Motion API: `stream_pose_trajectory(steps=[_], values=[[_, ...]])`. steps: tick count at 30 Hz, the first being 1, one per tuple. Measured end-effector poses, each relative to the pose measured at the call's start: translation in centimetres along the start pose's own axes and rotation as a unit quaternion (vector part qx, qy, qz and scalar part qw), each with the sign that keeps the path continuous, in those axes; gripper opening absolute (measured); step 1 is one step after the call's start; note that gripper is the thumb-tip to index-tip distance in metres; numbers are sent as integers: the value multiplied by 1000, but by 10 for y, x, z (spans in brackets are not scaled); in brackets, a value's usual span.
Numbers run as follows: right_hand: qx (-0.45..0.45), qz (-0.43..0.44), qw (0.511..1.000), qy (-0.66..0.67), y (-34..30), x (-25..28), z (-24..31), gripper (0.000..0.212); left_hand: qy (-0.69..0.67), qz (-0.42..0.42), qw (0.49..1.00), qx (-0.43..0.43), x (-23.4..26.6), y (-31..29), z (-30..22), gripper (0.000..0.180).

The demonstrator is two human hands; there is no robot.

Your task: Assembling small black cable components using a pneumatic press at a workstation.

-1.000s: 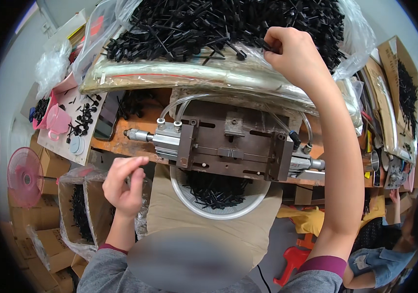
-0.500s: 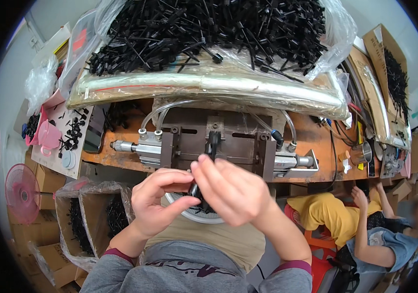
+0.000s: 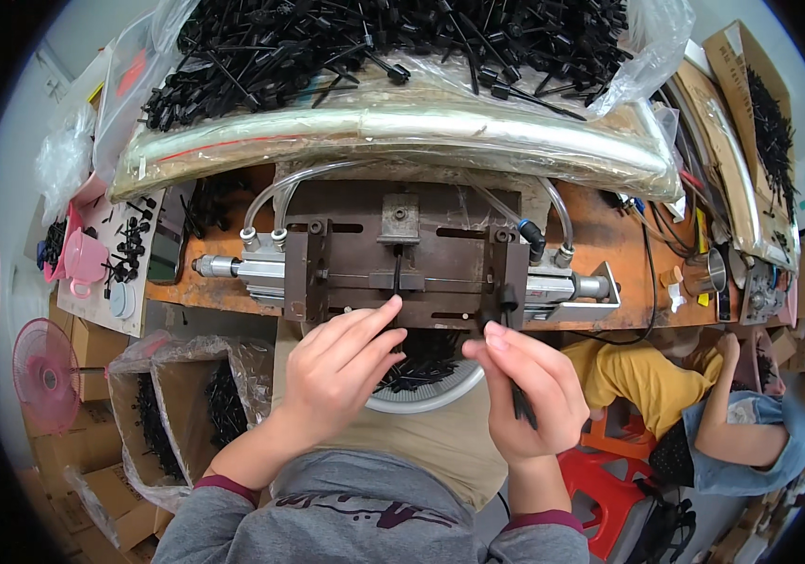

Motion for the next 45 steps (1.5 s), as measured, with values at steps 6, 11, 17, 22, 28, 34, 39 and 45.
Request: stream_pose_trajectory(steps=[6,11,17,22,28,34,39,45], values=[[-144,26,980,132,-8,3,-2,33,53,19,998,4,-5,5,-1,26],[-291,77,922,245,-10,-9,-13,26,24,28,999,15,-4,9,3,25],[-402,87,832,372,-23,-26,-29,18,-242,13,965,105,1,2,7,22],[-409,99,809,411,-28,-36,-34,13,-596,18,775,211,-3,-22,18,21],[-408,106,801,425,-31,-46,-31,13,-692,-51,688,212,-3,-25,8,35],[-432,91,753,487,-36,-56,-32,20,-350,14,935,48,9,-11,-12,52],[-422,85,734,526,-35,-59,-31,18,-312,5,949,47,9,-12,-11,47],[-409,85,746,519,-36,-51,-34,13,-225,-18,974,-2,16,-7,-13,38]])
Point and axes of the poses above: each hand's wrist, its own y-axis towards the middle knuckle, its own x-axis out of the back of the hand, z = x × y, the point moved 6 cm from there along y, towards the middle knuckle, and after that the axes turned 8 degrees about z, right-handed, at the moved point
